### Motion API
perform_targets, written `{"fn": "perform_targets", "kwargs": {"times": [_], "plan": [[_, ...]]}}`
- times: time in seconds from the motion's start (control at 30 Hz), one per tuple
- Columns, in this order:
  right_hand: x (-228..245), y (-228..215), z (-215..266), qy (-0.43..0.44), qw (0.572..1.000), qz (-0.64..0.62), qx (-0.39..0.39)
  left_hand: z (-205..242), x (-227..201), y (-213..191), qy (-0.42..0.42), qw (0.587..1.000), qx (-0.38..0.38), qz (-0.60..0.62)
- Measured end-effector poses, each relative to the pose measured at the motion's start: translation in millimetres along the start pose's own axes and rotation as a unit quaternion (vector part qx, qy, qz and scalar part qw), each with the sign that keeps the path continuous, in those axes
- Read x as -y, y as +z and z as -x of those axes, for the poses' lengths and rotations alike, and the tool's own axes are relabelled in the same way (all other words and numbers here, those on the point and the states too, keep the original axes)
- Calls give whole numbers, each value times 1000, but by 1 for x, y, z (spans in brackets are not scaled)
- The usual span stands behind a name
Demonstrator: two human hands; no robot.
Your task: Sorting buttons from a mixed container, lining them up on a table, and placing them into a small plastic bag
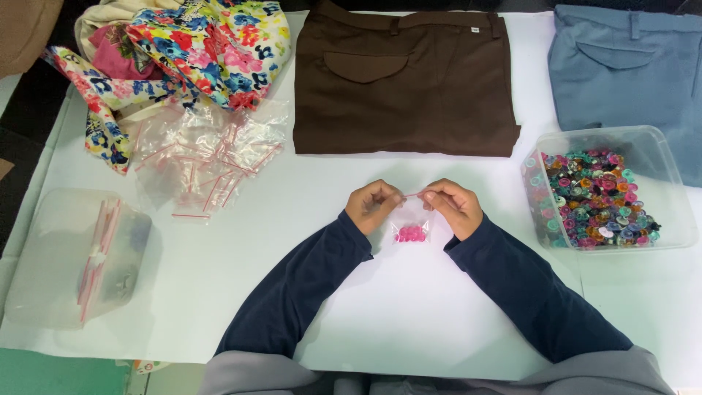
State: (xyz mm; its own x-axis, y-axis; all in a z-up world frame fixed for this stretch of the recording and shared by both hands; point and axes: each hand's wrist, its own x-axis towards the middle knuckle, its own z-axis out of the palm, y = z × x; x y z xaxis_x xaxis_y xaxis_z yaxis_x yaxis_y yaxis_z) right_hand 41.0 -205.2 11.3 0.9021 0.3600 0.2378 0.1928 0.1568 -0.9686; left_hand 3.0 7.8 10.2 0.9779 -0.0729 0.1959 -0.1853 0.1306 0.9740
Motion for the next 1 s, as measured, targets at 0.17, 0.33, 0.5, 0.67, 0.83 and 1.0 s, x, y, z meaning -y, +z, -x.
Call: {"fn": "perform_targets", "kwargs": {"times": [0.17,0.33,0.5,0.67,0.83,1.0], "plan": [[-7,-8,-1,17,1000,-5,-7,1,8,1,-41,999,-23,14],[1,-4,-1,21,1000,-5,-9,-1,12,1,-39,999,-34,-16],[-11,-8,-2,12,1000,-6,-8,-2,22,3,-27,999,-36,-24],[-2,-6,-2,11,1000,-11,-23,-1,11,1,-17,998,-45,-28],[-1,-6,-1,19,1000,-4,-15,-2,13,2,-14,998,-52,-41],[6,-1,0,16,999,20,-22,-1,24,0,-1,998,-58,-35]]}}
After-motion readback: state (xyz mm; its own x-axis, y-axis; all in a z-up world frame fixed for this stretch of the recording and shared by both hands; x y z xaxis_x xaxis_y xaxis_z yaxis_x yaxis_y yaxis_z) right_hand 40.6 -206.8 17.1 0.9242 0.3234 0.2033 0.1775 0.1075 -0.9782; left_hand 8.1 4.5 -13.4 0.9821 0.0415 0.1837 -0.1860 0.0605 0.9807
